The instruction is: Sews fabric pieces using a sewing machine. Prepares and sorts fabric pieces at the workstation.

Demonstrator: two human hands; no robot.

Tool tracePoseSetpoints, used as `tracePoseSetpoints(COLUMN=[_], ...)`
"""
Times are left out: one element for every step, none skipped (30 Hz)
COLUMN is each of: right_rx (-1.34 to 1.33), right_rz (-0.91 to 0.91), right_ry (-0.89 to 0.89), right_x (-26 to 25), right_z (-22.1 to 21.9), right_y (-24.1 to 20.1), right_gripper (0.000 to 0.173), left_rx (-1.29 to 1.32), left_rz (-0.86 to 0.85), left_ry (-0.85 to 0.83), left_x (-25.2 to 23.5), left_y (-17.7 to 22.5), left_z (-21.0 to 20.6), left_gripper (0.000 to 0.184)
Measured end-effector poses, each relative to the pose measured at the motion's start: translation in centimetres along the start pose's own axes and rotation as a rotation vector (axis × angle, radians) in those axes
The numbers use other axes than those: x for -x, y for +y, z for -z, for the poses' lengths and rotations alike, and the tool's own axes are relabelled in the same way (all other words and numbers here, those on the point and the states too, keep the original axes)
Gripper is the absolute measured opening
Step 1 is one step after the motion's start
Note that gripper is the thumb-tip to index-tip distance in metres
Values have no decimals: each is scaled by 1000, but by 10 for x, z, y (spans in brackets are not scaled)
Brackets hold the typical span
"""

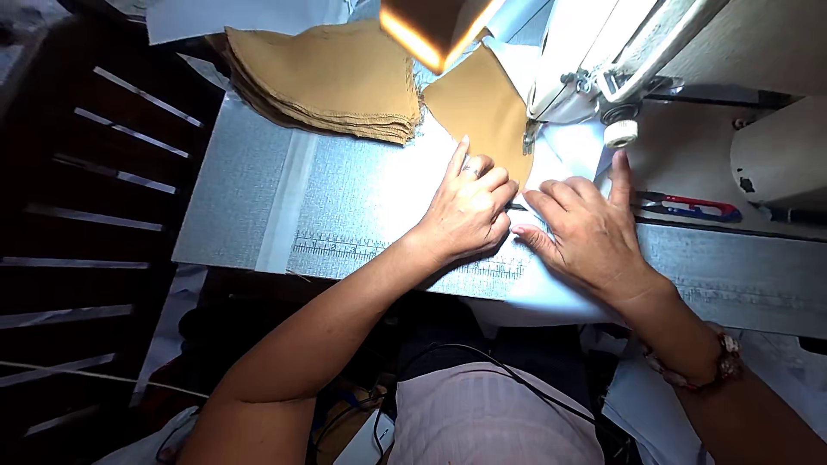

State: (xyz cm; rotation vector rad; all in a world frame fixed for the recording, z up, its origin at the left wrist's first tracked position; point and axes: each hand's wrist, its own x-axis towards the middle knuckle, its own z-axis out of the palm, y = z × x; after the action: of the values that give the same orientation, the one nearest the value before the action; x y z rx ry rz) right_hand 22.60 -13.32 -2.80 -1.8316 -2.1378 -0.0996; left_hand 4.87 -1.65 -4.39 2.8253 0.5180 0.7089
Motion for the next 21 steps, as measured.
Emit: tracePoseSetpoints(right_rx=[1, 1, -4, -17, -30, -47, -64, -78, -92, -97, -90, -76, -70, -74, -85, -102, -118, -129, -154, -191, -230], right_rz=[-13, -23, -34, -45, -62, -76, -85, -88, -87, -83, -75, -66, -64, -62, -58, -53, -43, -23, 0, 25, 59], right_ry=[-8, -19, -35, -51, -62, -81, -100, -111, -115, -114, -107, -103, -91, -77, -63, -58, -60, -66, -68, -42, 7], right_x=[-1, -2, -3, -5, -7, -9, -11, -13, -15, -16, -17, -18, -23, -27, -29, -29, -25, -18, -12, -8, -1], right_z=[0, 0, 1, 1, -1, -1, -1, -1, 0, 0, 0, 0, -5, -9, -11, -11, -8, -3, 0, 2, 2], right_y=[3, 6, 9, 12, 15, 19, 22, 25, 28, 31, 35, 38, 43, 48, 51, 52, 52, 50, 49, 49, 48], right_gripper=[68, 67, 66, 65, 66, 66, 65, 65, 64, 63, 62, 63, 63, 63, 62, 61, 61, 61, 62, 61, 58], left_rx=[2, 6, 14, 16, 20, 29, 36, 51, 66, 80, 92, 103, 107, 114, 122, 125, 124, 115, 104, 105, 109], left_rz=[32, 62, 91, 122, 156, 188, 218, 248, 279, 310, 334, 355, 373, 390, 406, 420, 436, 448, 443, 408, 349], left_ry=[-5, -2, 0, -2, -14, -26, -40, -59, -75, -88, -94, -100, -103, -101, -105, -112, -130, -160, -182, -176, -144], left_x=[-3, -6, -9, -12, -14, -17, -20, -23, -26, -29, -31, -34, -37, -39, -42, -44, -46, -45, -41, -32, -19], left_y=[1, 2, 2, 2, 2, 2, 1, 1, 0, 0, -1, -1, -3, -4, -5, -6, -4, 3, 15, 32, 51], left_z=[-1, -2, -3, -4, -5, -6, -6, -6, -6, -5, -5, -5, -5, -6, -6, -6, -3, 2, 8, 13, 15], left_gripper=[39, 39, 40, 42, 43, 45, 45, 46, 46, 47, 47, 47, 48, 48, 48, 47, 47, 48, 48, 46, 42])
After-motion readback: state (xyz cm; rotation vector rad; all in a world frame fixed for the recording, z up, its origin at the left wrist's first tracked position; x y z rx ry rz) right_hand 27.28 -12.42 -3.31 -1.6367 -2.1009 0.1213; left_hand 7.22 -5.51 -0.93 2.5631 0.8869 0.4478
